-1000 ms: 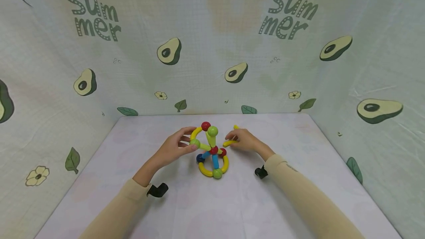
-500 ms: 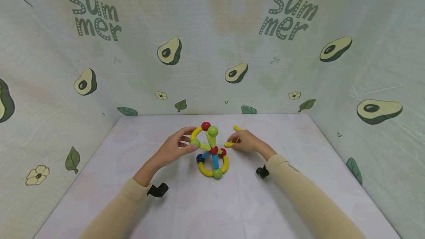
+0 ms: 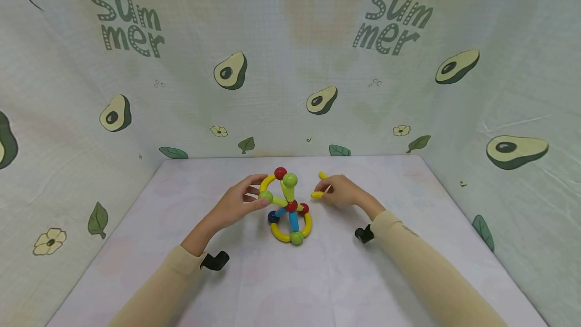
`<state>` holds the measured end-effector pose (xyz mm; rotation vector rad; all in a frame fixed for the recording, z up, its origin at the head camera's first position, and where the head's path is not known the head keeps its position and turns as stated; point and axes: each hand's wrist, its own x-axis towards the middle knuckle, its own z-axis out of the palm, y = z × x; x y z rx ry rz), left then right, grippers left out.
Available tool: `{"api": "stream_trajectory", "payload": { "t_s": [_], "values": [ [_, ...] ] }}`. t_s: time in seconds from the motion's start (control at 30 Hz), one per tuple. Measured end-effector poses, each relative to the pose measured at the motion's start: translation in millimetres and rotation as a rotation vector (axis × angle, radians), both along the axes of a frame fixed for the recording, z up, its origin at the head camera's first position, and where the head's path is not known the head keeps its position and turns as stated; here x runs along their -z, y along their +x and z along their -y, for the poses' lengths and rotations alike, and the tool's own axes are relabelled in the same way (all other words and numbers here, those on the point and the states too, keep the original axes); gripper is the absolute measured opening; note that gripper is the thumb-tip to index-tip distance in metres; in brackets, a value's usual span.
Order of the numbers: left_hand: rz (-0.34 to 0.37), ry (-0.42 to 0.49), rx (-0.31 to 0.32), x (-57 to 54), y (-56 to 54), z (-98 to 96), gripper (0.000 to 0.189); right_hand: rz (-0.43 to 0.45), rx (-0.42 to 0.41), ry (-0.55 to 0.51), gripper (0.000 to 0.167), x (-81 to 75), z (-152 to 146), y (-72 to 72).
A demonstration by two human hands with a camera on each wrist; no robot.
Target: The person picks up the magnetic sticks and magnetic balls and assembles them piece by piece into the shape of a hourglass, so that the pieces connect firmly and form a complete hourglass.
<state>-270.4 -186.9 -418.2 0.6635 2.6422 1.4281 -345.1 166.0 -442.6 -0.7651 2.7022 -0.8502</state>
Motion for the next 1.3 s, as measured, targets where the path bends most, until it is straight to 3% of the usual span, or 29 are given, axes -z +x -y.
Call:
{"api": "stream_trajectory", "payload": {
  "t_s": [0.47, 0.77, 0.97, 1.3],
  "values": [
    [0.005, 0.012, 0.011, -0.1, -0.4, -0.7, 0.074, -0.183, 0.068, -0.225, 0.027, -58.7, 28.7, 21.3],
    [0.010, 0.015, 0.012, -1.1, 0.8, -1.0, 0.075, -0.239, 0.077, -0.346, 0.030, -92.7, 55.1, 36.7],
    [0.012, 0.018, 0.011, -1.1, 1.1, -1.0, 0.074, -0.281, 0.077, -0.394, 0.033, -103.4, 68.0, 41.9],
    [0.009, 0.007, 0.008, -2.2, 0.8, -1.3, 0.077, -0.314, 0.070, -0.429, 0.032, -106.7, 79.6, 45.2]
  ]
}}
